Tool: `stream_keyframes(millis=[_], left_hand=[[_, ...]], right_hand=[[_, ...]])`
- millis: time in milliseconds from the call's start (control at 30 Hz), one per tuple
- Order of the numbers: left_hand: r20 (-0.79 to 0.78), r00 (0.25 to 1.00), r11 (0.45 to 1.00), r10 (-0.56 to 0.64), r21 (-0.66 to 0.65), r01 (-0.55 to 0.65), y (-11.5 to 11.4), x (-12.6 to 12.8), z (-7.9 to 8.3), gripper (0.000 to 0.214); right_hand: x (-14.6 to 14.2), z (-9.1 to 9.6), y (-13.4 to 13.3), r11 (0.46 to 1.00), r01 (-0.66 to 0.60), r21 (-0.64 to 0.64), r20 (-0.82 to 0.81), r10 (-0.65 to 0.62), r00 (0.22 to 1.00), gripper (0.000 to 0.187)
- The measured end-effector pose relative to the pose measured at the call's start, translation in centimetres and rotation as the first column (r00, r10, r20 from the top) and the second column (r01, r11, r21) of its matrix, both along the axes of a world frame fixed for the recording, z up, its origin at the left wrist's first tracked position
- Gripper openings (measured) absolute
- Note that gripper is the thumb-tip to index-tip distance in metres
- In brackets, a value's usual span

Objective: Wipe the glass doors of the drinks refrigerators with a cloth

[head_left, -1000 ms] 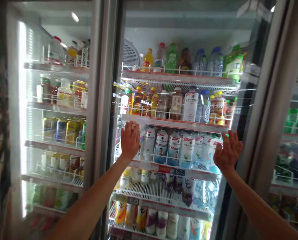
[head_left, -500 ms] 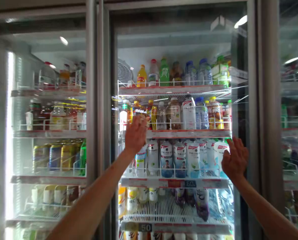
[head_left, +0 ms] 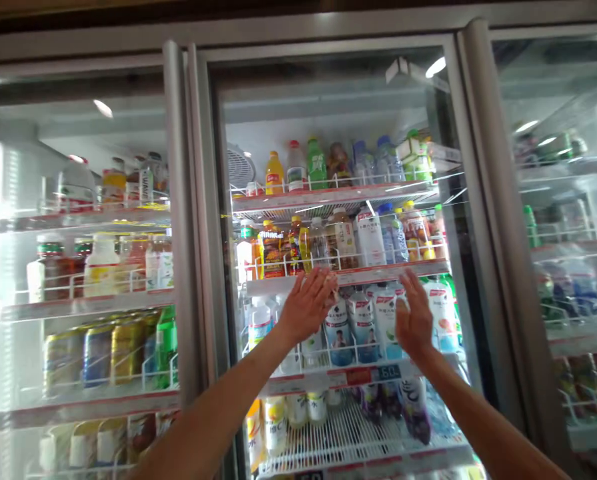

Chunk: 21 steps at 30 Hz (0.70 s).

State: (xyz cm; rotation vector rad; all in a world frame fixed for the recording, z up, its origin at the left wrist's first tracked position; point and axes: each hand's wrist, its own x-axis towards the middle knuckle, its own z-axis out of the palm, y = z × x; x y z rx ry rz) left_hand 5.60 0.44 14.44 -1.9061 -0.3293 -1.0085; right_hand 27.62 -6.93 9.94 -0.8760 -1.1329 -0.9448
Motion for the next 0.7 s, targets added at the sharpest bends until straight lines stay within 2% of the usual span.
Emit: stream_keyframes(millis=[100,167,267,367,467,533,600,633,700], left_hand=[[0.136,0.991,0.998,-0.007,-0.067,0.016,0.3,-0.1,0.4,0.059],[0.197,0.98,0.996,-0.006,-0.081,0.023,0.7,-0.7,0.1,0.057],[0.229,0.973,0.995,0.002,-0.101,0.022,1.0,-2.8,-1.3,0.06],[0.317,0.948,0.989,0.023,-0.143,0.024,1.1,-5.7,-3.1,0.071],[0.356,0.934,0.982,0.03,-0.185,0.039,1.1,-7.9,-4.8,0.079],[0.343,0.939,0.981,0.023,-0.191,0.046,1.1,-8.5,-5.5,0.077],[0.331,0.944,0.982,0.007,-0.181,0.057,1.2,-8.6,-5.8,0.075],[0.328,0.945,0.982,-0.004,-0.177,0.066,1.3,-8.5,-5.9,0.074],[0.331,0.943,0.982,-0.021,-0.172,0.083,1.4,-8.3,-6.0,0.074]], right_hand=[[-7.6,2.2,0.2,0.962,-0.254,-0.094,0.23,0.27,0.935,0.044],[-11.6,3.1,1.2,0.942,-0.294,-0.159,0.29,0.329,0.898,0.043],[-15.0,3.1,3.2,0.956,-0.227,-0.185,0.225,0.266,0.937,0.044],[-16.0,2.1,4.6,0.982,-0.104,-0.155,0.15,0.128,0.98,0.046],[-14.9,0.8,5.2,0.981,0.093,-0.171,0.187,-0.06,0.981,0.046],[-12.2,0.0,5.0,0.959,0.21,-0.188,0.261,-0.158,0.952,0.045],[-7.5,-0.7,4.2,0.941,0.302,-0.155,0.249,-0.258,0.933,0.042],[-4.7,-1.0,3.6,0.932,0.341,-0.119,0.161,-0.321,0.933,0.04],[0.8,-1.4,2.6,0.909,0.388,-0.153,-0.053,-0.4,0.915,0.04]])
